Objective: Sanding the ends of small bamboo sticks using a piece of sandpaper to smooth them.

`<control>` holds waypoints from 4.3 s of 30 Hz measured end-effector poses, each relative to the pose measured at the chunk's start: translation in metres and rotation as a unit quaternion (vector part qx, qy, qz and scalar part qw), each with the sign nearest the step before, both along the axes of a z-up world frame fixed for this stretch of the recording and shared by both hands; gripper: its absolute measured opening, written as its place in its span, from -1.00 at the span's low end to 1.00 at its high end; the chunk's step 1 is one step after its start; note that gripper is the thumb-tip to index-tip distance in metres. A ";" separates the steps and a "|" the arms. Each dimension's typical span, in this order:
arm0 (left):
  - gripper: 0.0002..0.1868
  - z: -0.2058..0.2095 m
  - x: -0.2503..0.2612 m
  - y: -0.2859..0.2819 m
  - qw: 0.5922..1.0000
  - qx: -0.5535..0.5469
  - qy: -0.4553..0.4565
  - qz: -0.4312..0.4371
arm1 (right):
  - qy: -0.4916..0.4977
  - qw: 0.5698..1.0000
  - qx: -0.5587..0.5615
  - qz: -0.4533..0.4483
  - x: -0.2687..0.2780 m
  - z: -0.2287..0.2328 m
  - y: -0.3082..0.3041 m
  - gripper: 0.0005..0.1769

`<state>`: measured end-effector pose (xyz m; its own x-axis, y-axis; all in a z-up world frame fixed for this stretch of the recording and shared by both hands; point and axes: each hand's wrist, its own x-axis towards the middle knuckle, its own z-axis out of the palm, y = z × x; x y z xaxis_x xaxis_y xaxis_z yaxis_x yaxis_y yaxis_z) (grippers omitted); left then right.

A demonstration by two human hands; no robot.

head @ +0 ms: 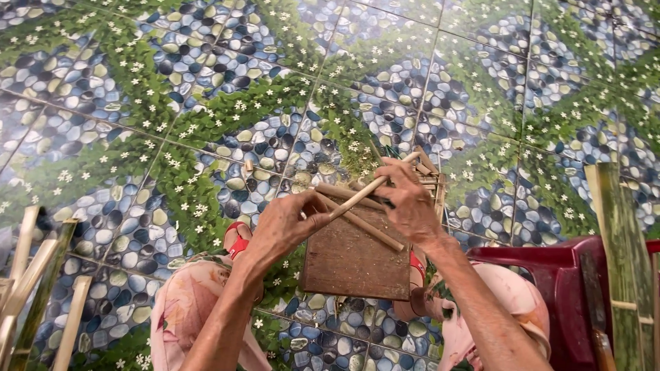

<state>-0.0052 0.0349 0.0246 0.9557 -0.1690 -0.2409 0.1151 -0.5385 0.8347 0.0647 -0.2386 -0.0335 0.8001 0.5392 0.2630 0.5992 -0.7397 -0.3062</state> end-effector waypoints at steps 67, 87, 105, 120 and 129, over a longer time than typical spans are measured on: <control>-0.56 0.012 0.014 -0.025 0.862 -0.433 -0.092 0.248 | 0.442 0.888 0.094 0.083 -0.065 0.020 0.080 -0.80; -0.71 -0.042 0.008 -0.042 0.992 -0.059 -0.080 0.080 | 0.348 0.715 0.594 -0.117 -0.008 0.084 0.030 -0.60; -0.66 -0.020 0.003 -0.044 0.999 -0.030 -0.015 0.003 | 0.391 0.672 0.616 -0.127 -0.004 0.046 0.029 -0.75; -0.58 -0.024 0.007 -0.042 0.999 -0.026 -0.001 0.019 | 0.441 0.600 0.651 -0.145 -0.006 0.061 0.031 -0.77; -0.59 -0.020 0.013 -0.031 0.942 -0.323 0.088 -0.040 | 0.561 0.550 0.618 -0.017 -0.010 0.068 0.023 -0.72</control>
